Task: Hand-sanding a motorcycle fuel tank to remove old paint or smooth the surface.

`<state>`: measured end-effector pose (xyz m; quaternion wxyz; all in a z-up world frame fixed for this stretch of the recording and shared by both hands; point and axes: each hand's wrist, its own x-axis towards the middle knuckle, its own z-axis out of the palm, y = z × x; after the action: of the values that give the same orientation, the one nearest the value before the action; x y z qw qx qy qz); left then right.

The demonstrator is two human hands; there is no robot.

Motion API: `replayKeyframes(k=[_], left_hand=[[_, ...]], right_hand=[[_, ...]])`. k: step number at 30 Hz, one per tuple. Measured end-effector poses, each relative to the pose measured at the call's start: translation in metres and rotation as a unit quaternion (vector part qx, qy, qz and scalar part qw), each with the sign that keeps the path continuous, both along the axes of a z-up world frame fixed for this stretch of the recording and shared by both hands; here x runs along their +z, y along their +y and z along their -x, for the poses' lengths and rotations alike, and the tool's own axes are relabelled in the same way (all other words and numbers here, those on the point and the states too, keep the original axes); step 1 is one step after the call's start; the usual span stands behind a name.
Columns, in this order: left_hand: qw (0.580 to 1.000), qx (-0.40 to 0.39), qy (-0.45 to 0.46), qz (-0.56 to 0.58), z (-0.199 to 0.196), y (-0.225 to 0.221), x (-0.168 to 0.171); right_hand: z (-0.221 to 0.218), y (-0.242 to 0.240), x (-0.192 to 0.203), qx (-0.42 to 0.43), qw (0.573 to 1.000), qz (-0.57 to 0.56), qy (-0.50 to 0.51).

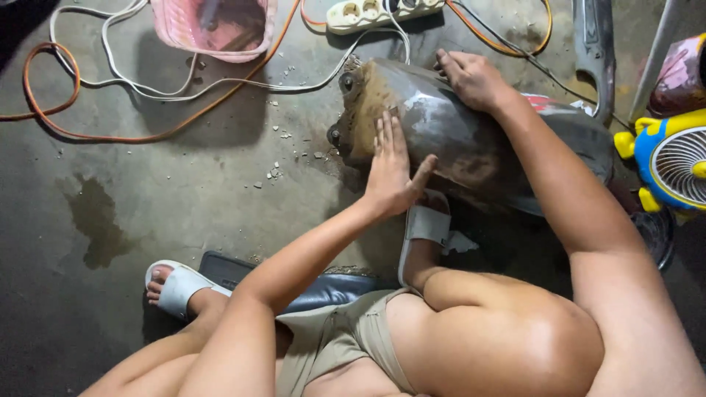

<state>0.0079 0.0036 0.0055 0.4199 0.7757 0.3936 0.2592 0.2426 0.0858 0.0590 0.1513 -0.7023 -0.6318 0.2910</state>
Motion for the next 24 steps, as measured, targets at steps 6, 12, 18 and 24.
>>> replayKeyframes(k=[6,12,18,24], left_hand=[[0.997,0.031,0.063,0.034,0.004,0.008,-0.01],[0.99,-0.002,0.142,0.026,0.007,0.017,-0.016],[0.995,-0.02,0.081,0.046,0.007,0.014,-0.006],[0.99,-0.031,0.117,0.07,0.007,0.017,0.011]], right_hand=[[-0.004,0.0,-0.011,0.027,0.999,-0.024,-0.021],[0.001,-0.006,-0.002,-0.021,0.999,0.025,0.031],[-0.009,-0.002,-0.006,-0.014,1.0,0.014,-0.01],[-0.002,-0.002,-0.002,0.044,0.998,-0.022,-0.034]])
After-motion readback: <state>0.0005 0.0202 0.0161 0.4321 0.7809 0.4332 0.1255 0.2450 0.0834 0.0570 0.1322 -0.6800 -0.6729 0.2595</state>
